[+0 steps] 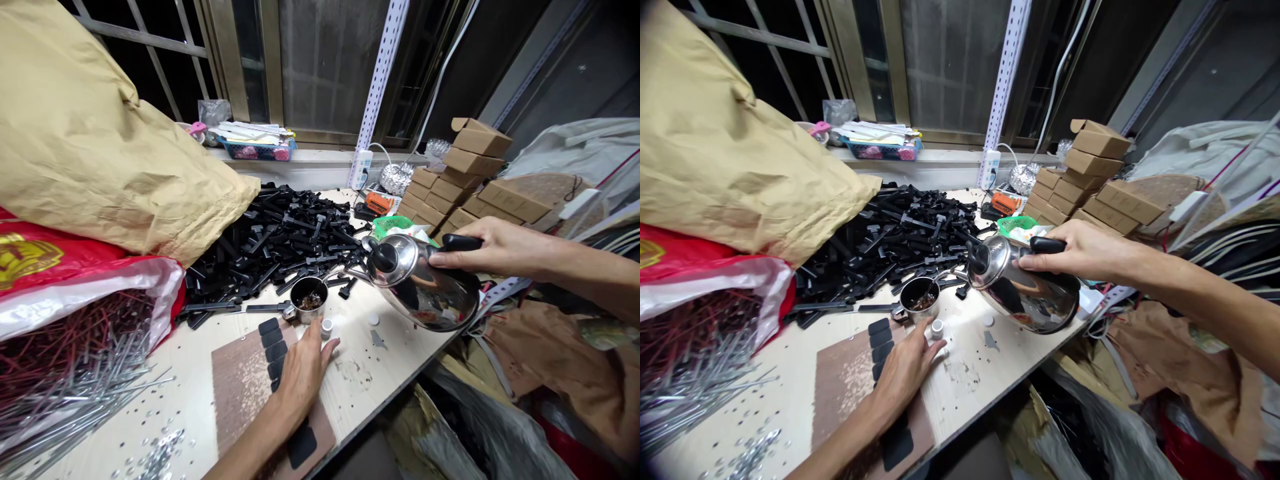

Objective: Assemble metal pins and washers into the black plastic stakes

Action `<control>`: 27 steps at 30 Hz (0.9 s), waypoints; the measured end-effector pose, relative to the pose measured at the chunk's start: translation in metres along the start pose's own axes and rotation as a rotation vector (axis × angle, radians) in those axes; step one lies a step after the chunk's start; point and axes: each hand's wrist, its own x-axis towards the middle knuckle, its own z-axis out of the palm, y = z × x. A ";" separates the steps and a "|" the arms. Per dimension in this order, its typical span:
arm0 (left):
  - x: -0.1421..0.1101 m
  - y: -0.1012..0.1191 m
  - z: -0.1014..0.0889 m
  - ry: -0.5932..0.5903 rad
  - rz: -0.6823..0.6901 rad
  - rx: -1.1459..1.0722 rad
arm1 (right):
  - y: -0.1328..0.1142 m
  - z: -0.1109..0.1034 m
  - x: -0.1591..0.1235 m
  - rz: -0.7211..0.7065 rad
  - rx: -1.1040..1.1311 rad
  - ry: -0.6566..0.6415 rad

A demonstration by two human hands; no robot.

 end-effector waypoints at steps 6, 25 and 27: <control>0.000 -0.001 0.000 -0.008 -0.007 -0.010 | 0.003 -0.001 0.002 -0.023 -0.034 -0.019; 0.001 -0.002 -0.004 -0.017 -0.072 -0.067 | 0.063 0.046 0.026 0.051 0.565 -0.013; 0.003 -0.006 0.000 -0.005 -0.089 -0.085 | 0.070 0.052 0.037 0.051 0.738 0.030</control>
